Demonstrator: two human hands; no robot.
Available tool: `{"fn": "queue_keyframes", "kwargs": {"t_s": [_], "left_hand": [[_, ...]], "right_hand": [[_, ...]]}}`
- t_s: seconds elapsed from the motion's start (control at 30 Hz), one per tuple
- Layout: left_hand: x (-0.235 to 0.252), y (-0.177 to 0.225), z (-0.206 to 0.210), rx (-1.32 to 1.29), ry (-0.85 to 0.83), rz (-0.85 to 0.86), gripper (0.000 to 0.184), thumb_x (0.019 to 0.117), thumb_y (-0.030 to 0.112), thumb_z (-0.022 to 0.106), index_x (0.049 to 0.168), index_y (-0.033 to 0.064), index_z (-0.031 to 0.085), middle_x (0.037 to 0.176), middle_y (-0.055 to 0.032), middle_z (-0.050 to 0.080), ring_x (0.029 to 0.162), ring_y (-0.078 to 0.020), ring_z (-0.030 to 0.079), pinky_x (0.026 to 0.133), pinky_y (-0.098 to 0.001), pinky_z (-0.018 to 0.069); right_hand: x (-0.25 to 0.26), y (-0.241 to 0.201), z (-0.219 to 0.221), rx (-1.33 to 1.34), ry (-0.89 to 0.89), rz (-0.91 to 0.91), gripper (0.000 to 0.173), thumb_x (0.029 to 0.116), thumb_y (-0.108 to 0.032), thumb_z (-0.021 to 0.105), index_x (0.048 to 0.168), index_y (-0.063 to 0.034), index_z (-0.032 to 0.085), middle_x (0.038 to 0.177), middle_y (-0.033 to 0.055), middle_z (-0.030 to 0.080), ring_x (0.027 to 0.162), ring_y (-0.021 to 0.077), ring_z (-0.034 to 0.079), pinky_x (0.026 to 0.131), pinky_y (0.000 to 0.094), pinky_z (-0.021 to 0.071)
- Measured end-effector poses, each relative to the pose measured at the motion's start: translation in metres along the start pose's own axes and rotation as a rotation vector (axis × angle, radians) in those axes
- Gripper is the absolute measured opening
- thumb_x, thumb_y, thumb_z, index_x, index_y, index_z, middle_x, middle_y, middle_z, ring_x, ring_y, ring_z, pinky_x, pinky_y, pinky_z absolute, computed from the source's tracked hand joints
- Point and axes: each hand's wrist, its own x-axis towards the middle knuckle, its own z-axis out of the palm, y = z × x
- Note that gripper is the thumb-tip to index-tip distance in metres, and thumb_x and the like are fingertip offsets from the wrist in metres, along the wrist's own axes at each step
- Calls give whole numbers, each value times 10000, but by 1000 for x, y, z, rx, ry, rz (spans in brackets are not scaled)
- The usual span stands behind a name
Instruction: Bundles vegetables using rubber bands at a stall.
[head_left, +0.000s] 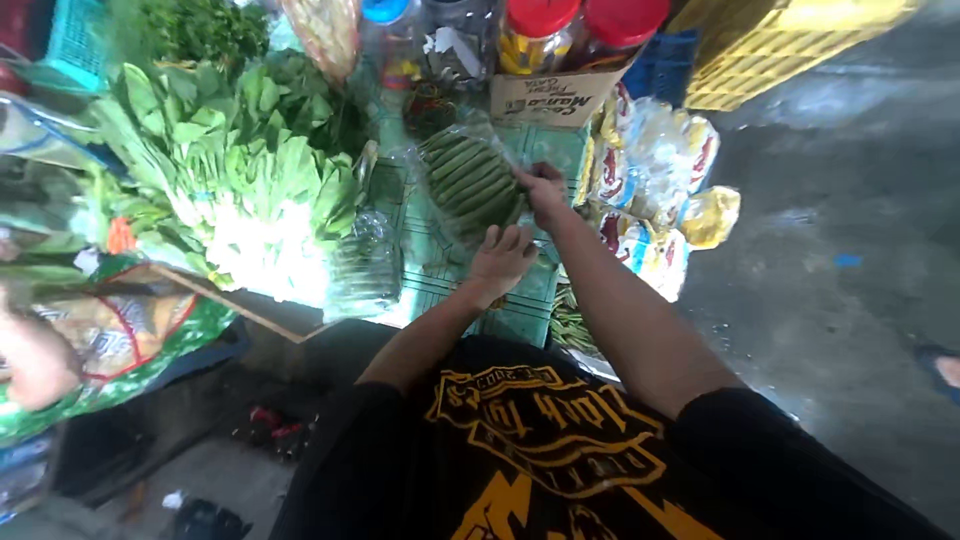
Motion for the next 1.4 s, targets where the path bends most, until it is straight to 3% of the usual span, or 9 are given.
{"fn": "queue_keyframes", "kwargs": {"t_s": [0.17,0.27,0.4,0.63,0.83,0.93,1.03,1.13,1.4], "left_hand": [[-53,-19,-20,-89,290,-145,243,965,372,681,1155,229,732,1240,-55,671,1182,-271,600,1078,-539,399],[-86,-47,-38,-163,122,-511,299,985,377,621,1109,127,728,1124,-141,682,1087,-337,637,960,-528,500],[-91,-64,-31,-265,-159,-870,682,1006,477,566,1463,-20,470,1433,-309,471,1307,-463,516,1034,-551,500],[-41,-47,-24,-904,60,-1105,937,862,646,703,1506,51,369,1426,-261,490,1210,-366,599,951,-551,553],[-22,-68,-17,-1349,63,-1206,961,848,297,826,1575,86,234,1330,-234,607,1131,-341,670,902,-542,594],[-14,-76,-16,-1593,95,-1294,915,775,78,713,1571,166,268,1275,-204,623,981,-337,669,688,-508,577],[-19,-82,-22,-1970,90,-1256,651,886,54,556,1498,175,372,1249,-165,628,1009,-309,660,760,-506,573],[-27,-79,-28,-2332,29,-1235,338,1041,281,353,1260,147,573,1053,-118,682,892,-265,678,757,-464,576],[-33,-59,-19,-2672,154,-1383,857,969,785,160,1290,97,559,1079,-201,673,952,-348,679,837,-531,576]], "right_hand": [[3,-1,-16,-271,-142,-197,417,987,-367,687,1214,-19,652,1095,144,683,982,222,662,904,445,557],[-5,-21,-13,-572,-73,-215,417,1037,-370,604,1195,9,675,1135,234,692,1082,369,666,978,585,504],[-5,-12,-9,-582,23,-152,435,1037,-429,572,1143,-27,703,1108,221,697,1071,375,664,951,609,501],[-20,3,-5,-626,135,-243,449,1055,-432,502,1199,-56,699,1103,222,714,1077,402,676,940,641,504],[-31,4,11,-578,103,-143,542,1110,-445,348,1288,-50,674,1278,230,673,1244,407,613,1063,631,448],[-40,-18,14,-543,121,-169,484,1106,-399,388,1250,-61,702,1240,217,692,1216,398,626,1048,633,454],[-76,-68,19,-603,109,-331,441,1099,-362,418,1172,-60,731,1159,185,718,1140,356,661,1006,601,490],[-113,-104,37,-745,156,-562,400,1079,-320,456,1060,-68,766,1053,160,726,1050,339,684,922,573,531],[-78,-81,99,-822,-165,-548,449,1073,-375,488,1019,-3,735,1043,204,711,1033,359,690,908,584,547]]}}
